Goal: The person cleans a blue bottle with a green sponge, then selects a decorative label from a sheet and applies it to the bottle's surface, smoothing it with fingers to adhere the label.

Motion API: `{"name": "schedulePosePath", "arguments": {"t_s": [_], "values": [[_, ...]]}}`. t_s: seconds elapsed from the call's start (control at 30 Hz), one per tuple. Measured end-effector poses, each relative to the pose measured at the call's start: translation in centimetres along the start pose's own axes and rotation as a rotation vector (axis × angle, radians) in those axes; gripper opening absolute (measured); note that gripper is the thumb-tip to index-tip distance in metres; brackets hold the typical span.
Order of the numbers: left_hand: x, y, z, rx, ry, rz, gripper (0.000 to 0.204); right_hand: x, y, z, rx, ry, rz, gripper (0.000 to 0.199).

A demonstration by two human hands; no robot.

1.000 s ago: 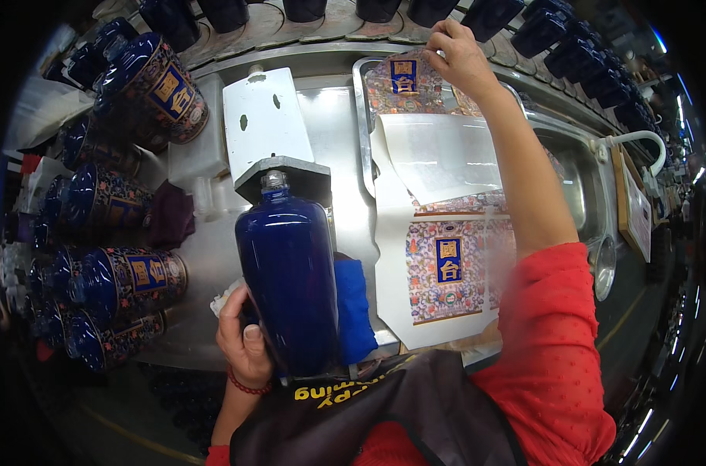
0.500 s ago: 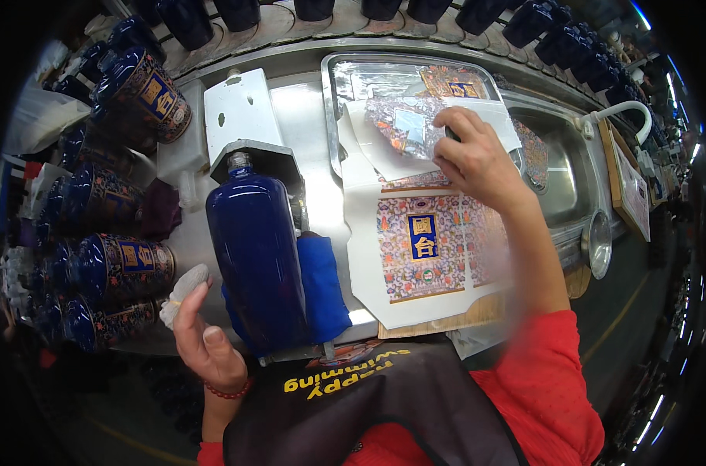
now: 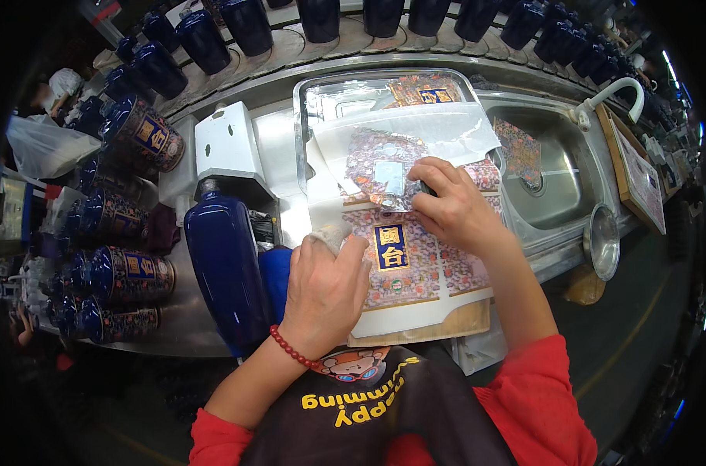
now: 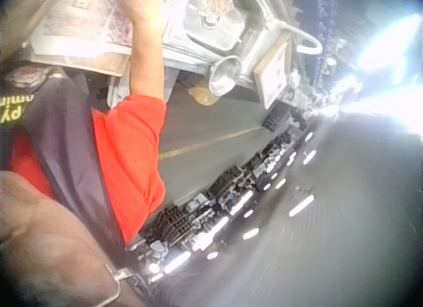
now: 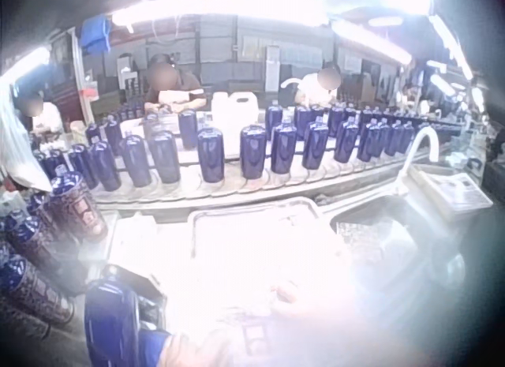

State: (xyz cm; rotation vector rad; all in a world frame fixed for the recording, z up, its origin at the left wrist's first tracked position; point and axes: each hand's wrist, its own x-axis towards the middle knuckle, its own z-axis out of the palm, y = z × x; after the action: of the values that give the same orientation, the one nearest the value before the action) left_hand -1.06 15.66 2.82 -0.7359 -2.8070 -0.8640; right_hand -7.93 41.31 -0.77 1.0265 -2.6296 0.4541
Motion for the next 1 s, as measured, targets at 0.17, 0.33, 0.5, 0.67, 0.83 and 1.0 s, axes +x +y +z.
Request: {"name": "schedulePosePath", "arguments": {"t_s": [0.17,0.33,0.5,0.67,0.83,1.0], "values": [[3.1,-0.6,2.0,0.085,0.101,-0.046,0.017,-1.2,0.3,0.1,0.006,0.002,-0.013,0.019],[4.9,-1.0,3.9,0.114,0.101,-0.015,0.019,-1.8,0.6,-0.2,0.104,0.05,0.002,0.021],[6.0,-0.9,5.3,0.141,0.079,0.25,0.033,-2.0,1.0,-0.7,0.18,0.116,0.005,0.02],[6.1,-1.2,5.6,0.182,0.041,0.304,0.028,-2.2,1.2,-1.4,0.201,0.163,-0.007,0.016],[5.8,-1.6,5.7,0.233,0.042,0.356,0.02,-2.7,1.0,-1.7,0.177,0.138,-0.005,0.016],[5.6,-1.6,5.8,0.224,0.035,0.338,0.024,-3.2,0.7,-1.5,0.156,0.137,-0.014,0.013]]}}
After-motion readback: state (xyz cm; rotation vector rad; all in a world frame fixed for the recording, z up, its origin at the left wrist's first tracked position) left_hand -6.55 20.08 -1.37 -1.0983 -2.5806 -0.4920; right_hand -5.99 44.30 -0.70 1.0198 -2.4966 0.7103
